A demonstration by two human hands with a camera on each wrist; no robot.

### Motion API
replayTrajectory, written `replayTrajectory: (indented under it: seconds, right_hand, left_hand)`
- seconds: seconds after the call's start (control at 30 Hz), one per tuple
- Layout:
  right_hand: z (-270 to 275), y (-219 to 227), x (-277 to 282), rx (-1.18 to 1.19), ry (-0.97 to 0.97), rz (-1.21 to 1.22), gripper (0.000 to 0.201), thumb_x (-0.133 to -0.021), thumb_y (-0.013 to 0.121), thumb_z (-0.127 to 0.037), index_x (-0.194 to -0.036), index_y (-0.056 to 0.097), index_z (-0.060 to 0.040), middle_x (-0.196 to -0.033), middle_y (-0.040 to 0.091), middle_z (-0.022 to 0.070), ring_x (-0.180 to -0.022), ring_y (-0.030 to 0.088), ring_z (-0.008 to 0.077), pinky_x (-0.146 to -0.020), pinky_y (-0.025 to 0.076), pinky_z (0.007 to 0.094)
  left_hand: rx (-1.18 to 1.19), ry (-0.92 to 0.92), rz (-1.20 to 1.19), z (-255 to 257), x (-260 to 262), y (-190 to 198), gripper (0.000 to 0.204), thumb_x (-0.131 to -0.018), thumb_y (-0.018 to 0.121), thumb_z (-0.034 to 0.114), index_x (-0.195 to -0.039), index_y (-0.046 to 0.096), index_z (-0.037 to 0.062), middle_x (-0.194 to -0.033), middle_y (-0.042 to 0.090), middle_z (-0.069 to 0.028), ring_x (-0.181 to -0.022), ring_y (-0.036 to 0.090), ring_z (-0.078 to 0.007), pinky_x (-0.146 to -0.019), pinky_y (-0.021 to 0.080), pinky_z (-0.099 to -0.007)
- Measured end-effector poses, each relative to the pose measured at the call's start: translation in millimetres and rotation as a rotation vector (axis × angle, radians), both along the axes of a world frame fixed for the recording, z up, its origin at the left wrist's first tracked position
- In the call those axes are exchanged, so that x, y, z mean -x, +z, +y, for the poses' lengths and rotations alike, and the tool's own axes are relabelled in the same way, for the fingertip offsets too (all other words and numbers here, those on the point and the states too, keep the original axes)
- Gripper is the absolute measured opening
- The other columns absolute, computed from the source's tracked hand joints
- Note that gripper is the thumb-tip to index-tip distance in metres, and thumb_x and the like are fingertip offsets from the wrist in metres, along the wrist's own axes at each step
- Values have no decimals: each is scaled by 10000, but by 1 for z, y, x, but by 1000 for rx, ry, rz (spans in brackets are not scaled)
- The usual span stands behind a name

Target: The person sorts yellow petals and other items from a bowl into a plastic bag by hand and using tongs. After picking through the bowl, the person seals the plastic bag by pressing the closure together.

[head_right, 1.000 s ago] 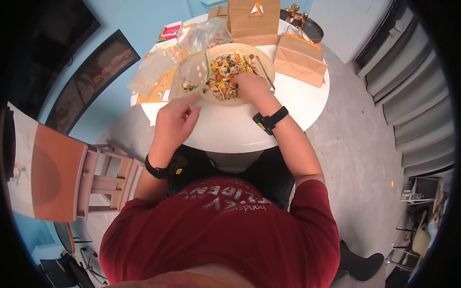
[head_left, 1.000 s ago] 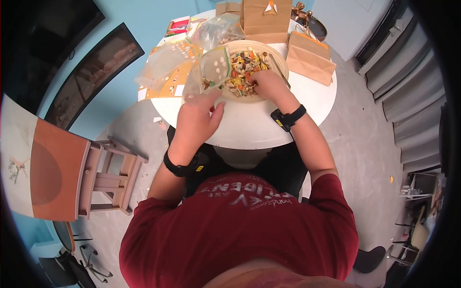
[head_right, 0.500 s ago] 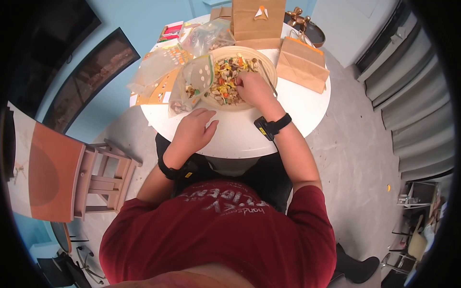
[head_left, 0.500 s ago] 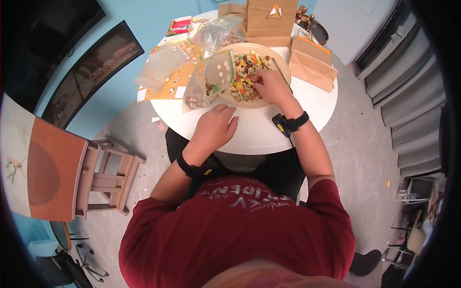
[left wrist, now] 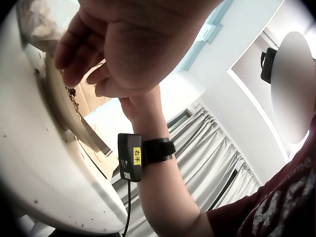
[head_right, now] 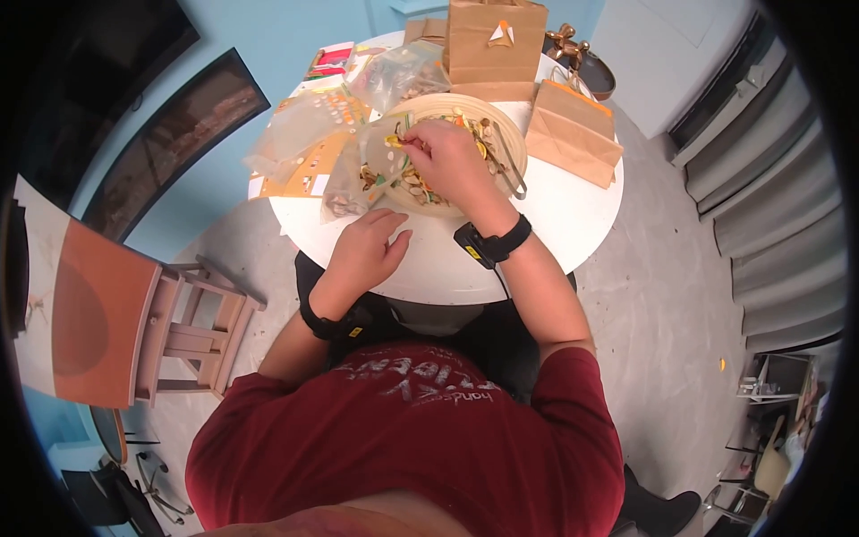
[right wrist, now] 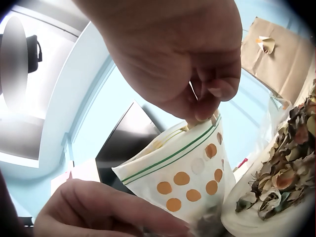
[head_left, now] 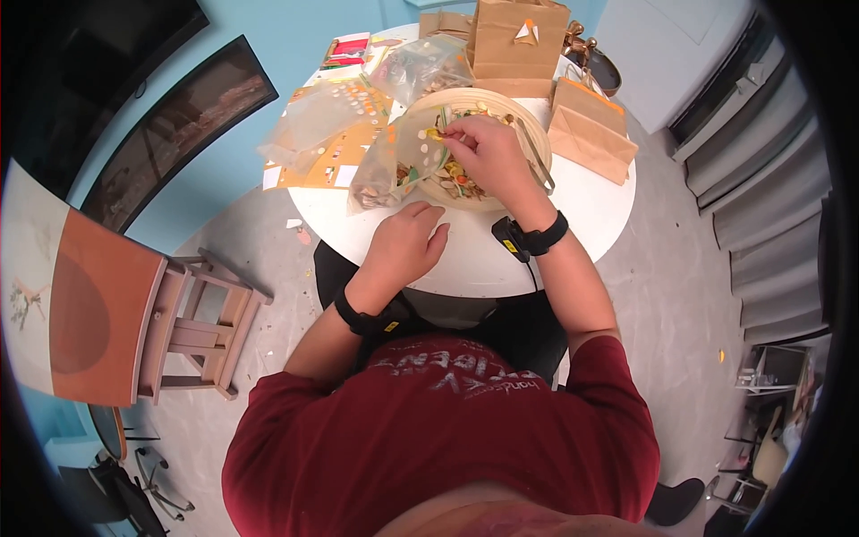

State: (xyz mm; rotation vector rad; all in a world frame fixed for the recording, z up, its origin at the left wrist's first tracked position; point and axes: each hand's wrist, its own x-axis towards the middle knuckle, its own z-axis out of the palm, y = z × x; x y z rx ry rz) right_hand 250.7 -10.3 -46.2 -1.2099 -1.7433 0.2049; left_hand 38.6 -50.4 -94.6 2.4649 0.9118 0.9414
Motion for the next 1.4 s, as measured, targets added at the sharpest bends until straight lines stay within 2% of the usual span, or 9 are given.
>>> replayTrajectory:
  seconds: [0.47, 0.67, 0.83, 0.87, 0.93, 0.97, 1.07, 1.27, 1.4]
  right_hand:
    - [0, -1, 3, -35, -35, -77, 206, -904, 731, -48, -1107, 741, -10, -877, 721, 121, -721, 672, 205, -687, 548, 325]
    - [-5, 6, 2, -23, -30, -134, 142, -888, 724, -39, -1025, 752, -14, -859, 716, 132, -733, 681, 251, -691, 550, 357]
    - [11, -5, 9, 14, 47, -405, 130, -881, 686, -127, -933, 756, -30, -870, 730, 159, -810, 699, 357, -727, 565, 434]
    - [14, -4, 13, 32, 42, -469, 144, -879, 680, -151, -922, 757, -37, -874, 731, 165, -832, 702, 374, -738, 569, 448]
    - [19, 0, 23, 186, -24, -633, 119, -859, 700, -148, -897, 770, -60, -877, 740, 168, -868, 723, 369, -759, 580, 470]
    - [22, 2, 29, 263, -57, -714, 107, -848, 710, -147, -884, 777, -71, -879, 745, 170, -886, 733, 366, -769, 586, 481]
    - [37, -10, 42, 392, -99, -741, 169, -860, 725, -212, -945, 783, -78, -938, 759, 167, -912, 742, 359, -781, 595, 486]
    - [53, -43, 37, 197, 61, -580, 364, -909, 704, -362, -1179, 738, -122, -1069, 764, 158, -982, 738, 358, -816, 599, 468]
    - [56, -52, 34, 253, 60, -543, 380, -915, 689, -366, -1209, 721, -127, -1091, 758, 151, -1002, 724, 361, -829, 591, 463]
  left_hand:
    - [-47, 49, -74, 0, 5, 6, 247, -909, 732, 131, -1108, 723, -14, -944, 725, -160, -613, 650, -304, -610, 532, -402]
    - [-95, 75, -140, -2, 5, 10, 257, -903, 730, 96, -1141, 728, -2, -871, 725, -140, -596, 644, -284, -594, 524, -387]
    - [-152, 69, -196, -5, 5, 19, 240, -901, 717, 58, -1137, 739, 22, -798, 703, -126, -589, 636, -275, -579, 517, -374]
    - [-153, 63, -185, -4, 5, 19, 242, -900, 714, 63, -1138, 734, 24, -822, 709, -137, -635, 658, -304, -598, 535, -396]
    - [-153, 53, -164, -5, 8, 20, 247, -899, 707, 74, -1141, 723, 29, -868, 720, -158, -729, 701, -362, -636, 570, -440]
    - [-159, 48, -178, -5, 7, 20, 239, -898, 710, 68, -1133, 731, 31, -848, 716, -149, -698, 687, -340, -623, 557, -422]
    - [-168, 42, -191, -4, 7, 18, 220, -897, 715, 57, -1115, 746, 37, -827, 715, -133, -645, 664, -300, -605, 537, -389]
    - [-116, 41, -96, -4, 10, 14, 222, -902, 716, 85, -1118, 747, 44, -933, 741, -148, -683, 685, -322, -640, 557, -403]
    - [-92, 43, -53, -3, 13, 12, 226, -904, 718, 108, -1118, 746, 40, -951, 741, -154, -694, 688, -325, -651, 560, -408]
